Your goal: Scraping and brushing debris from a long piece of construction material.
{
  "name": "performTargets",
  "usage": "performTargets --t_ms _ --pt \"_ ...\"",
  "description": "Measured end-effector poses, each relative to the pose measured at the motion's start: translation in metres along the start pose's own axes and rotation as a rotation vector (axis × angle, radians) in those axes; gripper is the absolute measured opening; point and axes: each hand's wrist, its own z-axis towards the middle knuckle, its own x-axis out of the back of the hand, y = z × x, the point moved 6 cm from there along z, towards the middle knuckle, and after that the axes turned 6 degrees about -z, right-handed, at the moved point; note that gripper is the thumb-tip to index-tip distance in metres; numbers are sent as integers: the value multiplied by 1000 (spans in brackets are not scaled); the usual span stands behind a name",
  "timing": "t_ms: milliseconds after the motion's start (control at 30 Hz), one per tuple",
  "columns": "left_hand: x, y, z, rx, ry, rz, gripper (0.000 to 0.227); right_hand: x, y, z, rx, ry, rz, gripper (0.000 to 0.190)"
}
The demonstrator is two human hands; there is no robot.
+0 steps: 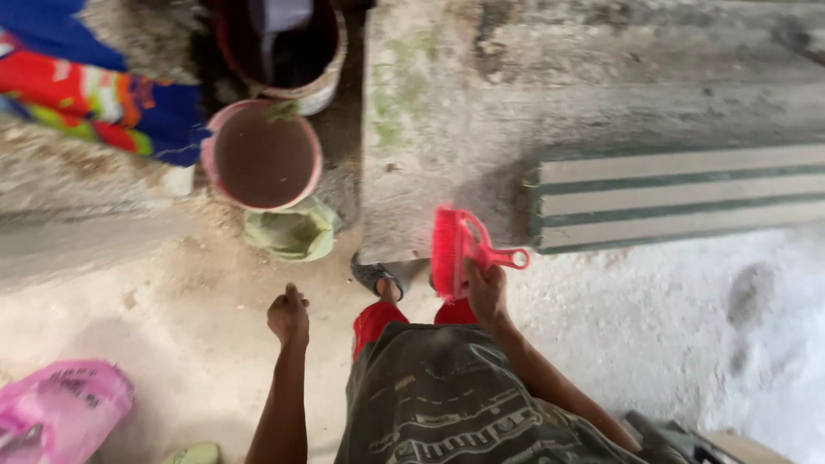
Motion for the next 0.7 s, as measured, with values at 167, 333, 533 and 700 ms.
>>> performTargets --t_ms 167,333,533,700 --pt "-52 15 -31 -133 38 4 58 19 -42 8 7 -269 23 45" --pt "-66 127 -87 -520 139 -24 48 99 -14 80 371 -64 173 27" --pt "-113 181 -148 -789 368 -67 48 285 129 211 137 302 -58 17" --pt "-193 221 -238 -792 435 -103 44 262 193 231 250 230 -32 21"
